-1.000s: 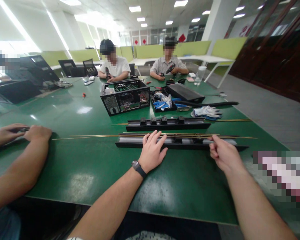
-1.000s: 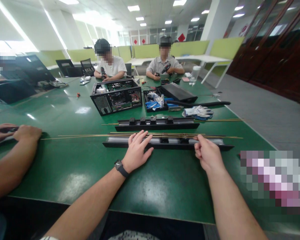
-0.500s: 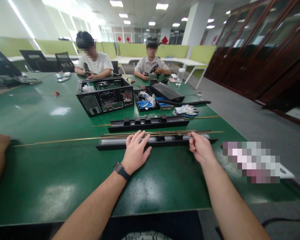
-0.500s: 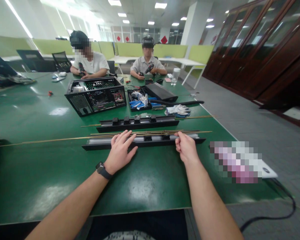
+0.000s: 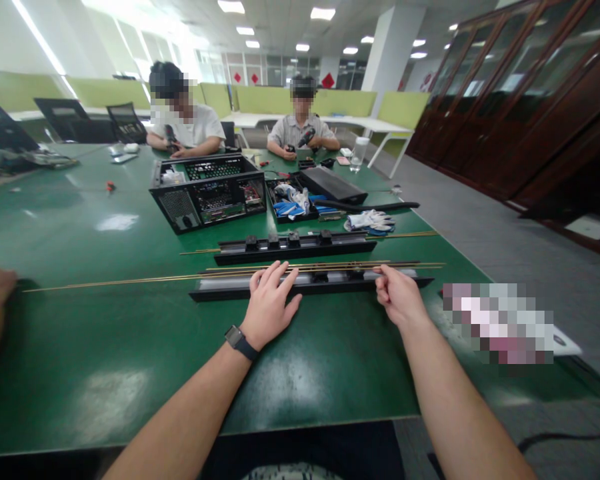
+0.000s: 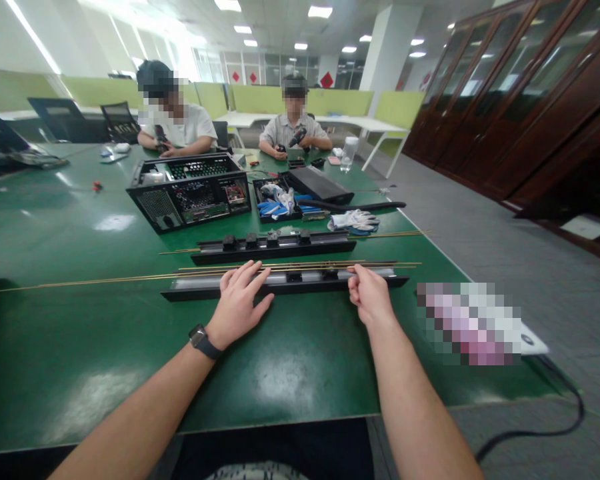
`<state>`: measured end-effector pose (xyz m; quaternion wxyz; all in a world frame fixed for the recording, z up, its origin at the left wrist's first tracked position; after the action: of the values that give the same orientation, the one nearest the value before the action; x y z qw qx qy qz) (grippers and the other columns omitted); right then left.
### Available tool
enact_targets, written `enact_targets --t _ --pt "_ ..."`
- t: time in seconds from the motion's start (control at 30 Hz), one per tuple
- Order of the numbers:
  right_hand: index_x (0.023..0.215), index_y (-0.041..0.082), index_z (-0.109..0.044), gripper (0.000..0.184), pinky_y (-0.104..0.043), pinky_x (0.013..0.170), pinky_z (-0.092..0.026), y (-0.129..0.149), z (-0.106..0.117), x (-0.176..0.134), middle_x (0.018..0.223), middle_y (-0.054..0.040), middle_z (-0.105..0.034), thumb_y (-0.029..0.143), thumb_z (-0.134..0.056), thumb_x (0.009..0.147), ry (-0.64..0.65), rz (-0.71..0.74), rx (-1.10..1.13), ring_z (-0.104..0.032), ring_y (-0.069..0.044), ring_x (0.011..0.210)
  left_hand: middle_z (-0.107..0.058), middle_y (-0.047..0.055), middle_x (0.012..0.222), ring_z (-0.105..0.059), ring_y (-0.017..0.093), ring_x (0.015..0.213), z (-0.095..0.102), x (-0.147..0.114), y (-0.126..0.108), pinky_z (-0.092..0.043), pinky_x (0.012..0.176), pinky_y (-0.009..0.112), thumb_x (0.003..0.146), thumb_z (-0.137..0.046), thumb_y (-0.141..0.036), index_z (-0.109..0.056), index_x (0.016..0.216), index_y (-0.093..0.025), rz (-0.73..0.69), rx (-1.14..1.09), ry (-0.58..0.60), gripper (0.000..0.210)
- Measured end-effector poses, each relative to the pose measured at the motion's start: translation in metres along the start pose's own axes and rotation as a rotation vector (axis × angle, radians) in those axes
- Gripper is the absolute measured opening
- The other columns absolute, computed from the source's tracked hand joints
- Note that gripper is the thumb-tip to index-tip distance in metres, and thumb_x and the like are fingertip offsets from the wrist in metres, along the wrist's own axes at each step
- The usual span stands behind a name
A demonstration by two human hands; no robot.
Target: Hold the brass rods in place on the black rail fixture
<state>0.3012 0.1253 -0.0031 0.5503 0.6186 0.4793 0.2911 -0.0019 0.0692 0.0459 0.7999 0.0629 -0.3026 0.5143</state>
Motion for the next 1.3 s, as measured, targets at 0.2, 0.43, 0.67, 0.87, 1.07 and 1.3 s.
enact_targets --t 0.2,0.43,0.67,0.87,1.07,1.3 --pt "0.084 0.015 -0.067 0.022 -0.016 0.029 -0.017 -0.0006 -0.0001 -0.0008 0.048 0.004 -0.053 0.036 -0.073 0.081 0.002 -0.007 -0.006 -0.033 -0.005 0.03 -0.055 0.014 0.152 -0.044 0.032 0.147 -0.0005 0.0 0.0002 -0.031 0.117 0.052 0.096 -0.062 -0.033 -0.055 0.145 -0.024 -0.005 -0.004 0.0 0.05" --pt "0.084 0.016 -0.065 0.024 -0.015 0.029 -0.018 -0.0012 0.0001 -0.002 0.048 0.0044 -0.053 0.039 -0.074 0.083 -0.001 -0.022 -0.011 -0.033 -0.005 0.031 -0.055 0.014 0.152 -0.044 0.032 0.147 -0.0016 -0.0004 0.0006 -0.03 0.118 0.052 0.096 -0.062 -0.033 -0.055 0.145 -0.024 -0.008 -0.001 0.001 0.05" --pt "0.084 0.016 -0.066 0.028 -0.016 0.029 -0.018 -0.0028 0.0014 -0.0009 0.048 0.0045 -0.052 0.042 -0.073 0.085 -0.013 -0.011 -0.006 -0.032 -0.005 0.03 -0.056 0.014 0.151 -0.044 0.033 0.147 -0.001 0.0001 -0.0001 -0.031 0.118 0.053 0.095 -0.063 -0.032 -0.054 0.147 -0.025 -0.011 -0.017 -0.003 0.052" --pt "0.086 0.015 -0.066 0.025 -0.016 0.029 -0.017 -0.0015 0.0025 -0.0021 0.048 0.0046 -0.053 0.04 -0.072 0.085 -0.035 0.0 -0.001 -0.032 -0.005 0.03 -0.056 0.014 0.151 -0.044 0.033 0.147 0.0002 0.0003 -0.0011 -0.032 0.118 0.054 0.096 -0.062 -0.032 -0.054 0.147 -0.024 -0.008 -0.014 0.004 0.052" --pt "0.085 0.017 -0.064 0.029 -0.016 0.03 -0.017 0.0016 0.0067 -0.0037 0.048 0.0049 -0.053 0.043 -0.074 0.081 -0.092 0.015 -0.023 -0.033 -0.005 0.03 -0.055 0.015 0.152 -0.044 0.033 0.147 0.0003 0.0006 -0.0015 -0.031 0.119 0.053 0.097 -0.061 -0.033 -0.055 0.146 -0.023 0.002 -0.006 0.018 0.05" --pt "0.084 0.019 -0.061 0.03 -0.016 0.029 -0.017 0.002 0.0083 -0.0038 0.046 0.0053 -0.052 0.044 -0.076 0.079 -0.126 0.028 -0.042 -0.033 -0.006 0.029 -0.054 0.014 0.153 -0.043 0.033 0.148 0.0002 0.0008 -0.0013 -0.031 0.118 0.054 0.098 -0.06 -0.032 -0.054 0.147 -0.024 0.004 -0.002 0.026 0.05"
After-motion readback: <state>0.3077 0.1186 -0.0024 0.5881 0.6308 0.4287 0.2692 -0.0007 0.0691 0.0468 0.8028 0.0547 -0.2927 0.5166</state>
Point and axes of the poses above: each hand's wrist, its own x-axis towards the middle knuckle, its own z-axis out of the back of the hand, y = z × x, the point moved 8 cm from there along x, towards the middle knuckle
